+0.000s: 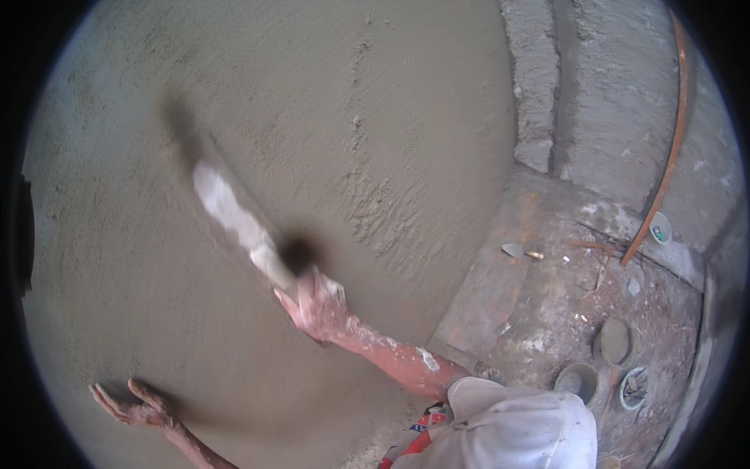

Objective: The person applies plaster to a concrete wall using a wooden float and a trowel. They smooth the wet mixture onto the surface, scoop more plaster from a bucket, and continue smoothing the lower sections of the wall.

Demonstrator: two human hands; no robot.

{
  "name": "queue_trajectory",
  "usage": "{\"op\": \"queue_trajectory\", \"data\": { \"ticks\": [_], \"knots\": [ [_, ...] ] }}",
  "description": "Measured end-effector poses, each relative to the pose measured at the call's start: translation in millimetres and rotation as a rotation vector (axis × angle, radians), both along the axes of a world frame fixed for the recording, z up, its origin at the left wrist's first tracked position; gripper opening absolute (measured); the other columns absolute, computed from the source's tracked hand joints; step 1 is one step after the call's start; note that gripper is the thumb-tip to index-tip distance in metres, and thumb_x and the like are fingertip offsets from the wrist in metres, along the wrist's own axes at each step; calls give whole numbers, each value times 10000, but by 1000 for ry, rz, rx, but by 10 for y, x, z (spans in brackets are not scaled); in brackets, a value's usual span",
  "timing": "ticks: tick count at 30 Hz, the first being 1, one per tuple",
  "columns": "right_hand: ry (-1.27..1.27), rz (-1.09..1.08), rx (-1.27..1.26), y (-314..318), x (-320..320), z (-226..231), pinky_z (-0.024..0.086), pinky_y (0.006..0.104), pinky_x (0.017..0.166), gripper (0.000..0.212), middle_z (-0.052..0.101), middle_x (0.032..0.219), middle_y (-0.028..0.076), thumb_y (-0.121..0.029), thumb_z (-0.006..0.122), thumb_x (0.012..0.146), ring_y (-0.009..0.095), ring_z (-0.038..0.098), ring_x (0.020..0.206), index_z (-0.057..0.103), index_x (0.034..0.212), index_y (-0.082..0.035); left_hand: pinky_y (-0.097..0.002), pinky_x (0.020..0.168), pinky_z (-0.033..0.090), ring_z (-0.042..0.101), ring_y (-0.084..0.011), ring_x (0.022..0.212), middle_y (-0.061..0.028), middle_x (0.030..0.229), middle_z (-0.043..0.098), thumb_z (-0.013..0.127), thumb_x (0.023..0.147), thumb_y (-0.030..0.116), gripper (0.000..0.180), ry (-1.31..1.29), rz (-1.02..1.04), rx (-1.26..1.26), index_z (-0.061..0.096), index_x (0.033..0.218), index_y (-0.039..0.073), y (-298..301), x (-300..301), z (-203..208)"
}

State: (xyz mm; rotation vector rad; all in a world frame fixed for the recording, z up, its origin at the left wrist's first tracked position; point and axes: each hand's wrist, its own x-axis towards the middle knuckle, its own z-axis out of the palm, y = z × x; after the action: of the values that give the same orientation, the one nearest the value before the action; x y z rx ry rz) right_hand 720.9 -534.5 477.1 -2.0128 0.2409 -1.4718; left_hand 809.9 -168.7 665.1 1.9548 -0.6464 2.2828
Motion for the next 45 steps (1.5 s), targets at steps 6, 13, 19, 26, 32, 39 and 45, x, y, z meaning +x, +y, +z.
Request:
{"op": "queue_trajectory", "data": {
  "ticks": [6,13,19,26,32,39,45],
  "knots": [
    [124,-288,387,-2278,163,1600,608,423,646,709,694,995,255,-455,558,1012,291,731,820,431,1348,156,-569,1161,378,469,-415,1399,-257,1490,493,562,1007,569,769,-74,-54,-7,487,1456,-50,-284,-246,158],
    [4,-253,573,-3670,-16,2360,610,481,812,576,687,1052,288,-417,605,961,371,737,895,555,1227,92,-557,1170,379,466,-390,1406,-231,1501,486,566,1007,560,761,-19,96,5,467,1477,-32,-215,-258,187],
    [48,-322,348,-1340,180,542,530,420,489,618,673,866,221,-404,613,1000,312,694,626,450,1291,117,-548,1148,408,474,-390,1398,-234,1496,483,591,1008,534,740,-26,18,78,467,1476,-25,-261,-175,158],
    [3,-71,198,-103,-144,-590,567,455,563,658,629,884,295,-360,714,944,391,708,727,421,1241,149,-562,1140,413,495,-418,1377,-261,1472,512,568,1003,579,768,-95,-3,95,495,1447,-43,-239,-270,167],
    [14,-215,380,-2044,-29,-238,488,302,395,543,646,805,149,-402,611,1006,181,631,539,425,1209,66,-617,1142,348,407,-466,1400,-304,1518,413,563,1006,574,832,4,-93,40,399,1484,-88,-432,-292,71],
    [117,-192,814,-3583,-148,304,575,431,947,726,644,1229,309,-423,591,1011,366,702,1032,372,1430,128,-570,1116,429,533,-423,1329,-266,1419,556,558,1001,589,759,-97,7,66,534,1414,-47,-496,-160,141],
    [381,-75,747,-1094,-37,-225,591,381,590,817,665,962,220,-428,613,1008,241,713,758,272,1446,172,-561,1094,452,552,-416,1311,-244,1418,566,562,999,590,747,-105,13,69,543,1410,-34,-581,-193,241]
  ]
}}
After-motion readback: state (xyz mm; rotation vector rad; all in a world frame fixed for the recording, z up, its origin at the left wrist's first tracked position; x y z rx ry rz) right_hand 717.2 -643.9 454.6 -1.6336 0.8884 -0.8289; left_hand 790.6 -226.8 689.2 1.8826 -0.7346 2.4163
